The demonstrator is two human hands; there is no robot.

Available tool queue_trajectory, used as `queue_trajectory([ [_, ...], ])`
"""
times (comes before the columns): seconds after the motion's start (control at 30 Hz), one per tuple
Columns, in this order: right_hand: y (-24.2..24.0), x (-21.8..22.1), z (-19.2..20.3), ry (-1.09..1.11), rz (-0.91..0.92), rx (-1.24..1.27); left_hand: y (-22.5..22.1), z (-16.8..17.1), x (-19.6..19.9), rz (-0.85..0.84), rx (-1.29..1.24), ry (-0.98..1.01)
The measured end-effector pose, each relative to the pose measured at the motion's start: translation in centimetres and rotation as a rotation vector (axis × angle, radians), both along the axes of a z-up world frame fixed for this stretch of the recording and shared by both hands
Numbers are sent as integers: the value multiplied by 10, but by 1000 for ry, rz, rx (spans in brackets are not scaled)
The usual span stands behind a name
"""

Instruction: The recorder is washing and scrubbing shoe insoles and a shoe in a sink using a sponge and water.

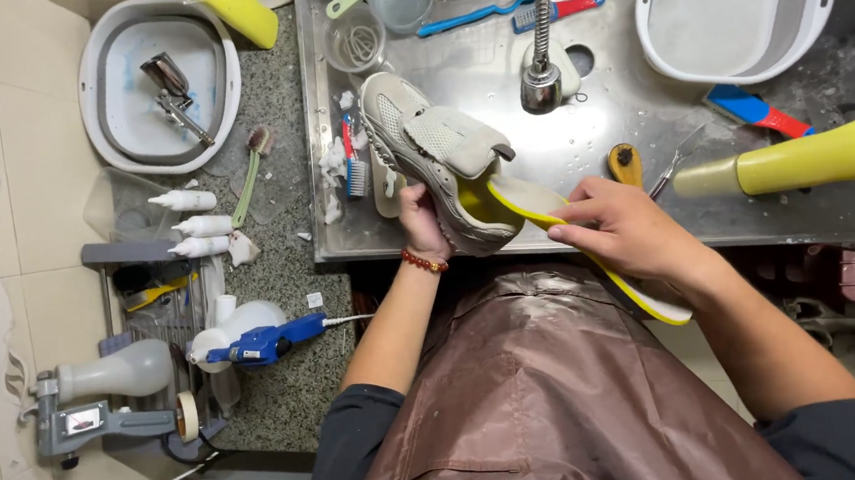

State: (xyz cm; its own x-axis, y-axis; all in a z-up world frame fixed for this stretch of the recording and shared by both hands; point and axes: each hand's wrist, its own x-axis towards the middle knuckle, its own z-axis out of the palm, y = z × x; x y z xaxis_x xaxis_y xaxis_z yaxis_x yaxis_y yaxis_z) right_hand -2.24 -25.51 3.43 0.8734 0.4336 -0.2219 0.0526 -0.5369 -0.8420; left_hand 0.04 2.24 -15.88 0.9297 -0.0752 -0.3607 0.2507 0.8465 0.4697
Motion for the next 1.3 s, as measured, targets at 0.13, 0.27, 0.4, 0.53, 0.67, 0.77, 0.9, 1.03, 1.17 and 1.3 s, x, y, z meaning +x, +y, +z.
queue_trajectory([
  [0.13,3,22,18,-136,37,-60,-4,-17,-3,13,17,22],
  [0.27,10,48,48,-305,-128,-55,-3,-37,-15,-90,-56,12],
  [0.4,11,57,64,-332,-165,-35,-25,77,-5,-265,-204,-89],
  [0.53,13,31,55,-200,0,-143,-14,22,-12,-232,-267,-84],
  [0.67,38,16,38,-75,180,-260,-3,-45,-22,-76,-40,-61],
  [0.77,64,13,35,-128,149,-335,-3,-72,-22,-21,117,-130],
  [0.9,87,5,34,-273,2,-403,-3,-59,-17,-11,89,-159],
  [1.03,100,4,16,-360,-41,-348,0,-61,-19,-70,51,-208],
  [1.17,114,16,-5,-530,-90,-237,-2,-106,-34,-296,6,-353],
  [1.3,128,27,-20,-677,-196,-156,-16,-54,-29,-307,49,-405],
])
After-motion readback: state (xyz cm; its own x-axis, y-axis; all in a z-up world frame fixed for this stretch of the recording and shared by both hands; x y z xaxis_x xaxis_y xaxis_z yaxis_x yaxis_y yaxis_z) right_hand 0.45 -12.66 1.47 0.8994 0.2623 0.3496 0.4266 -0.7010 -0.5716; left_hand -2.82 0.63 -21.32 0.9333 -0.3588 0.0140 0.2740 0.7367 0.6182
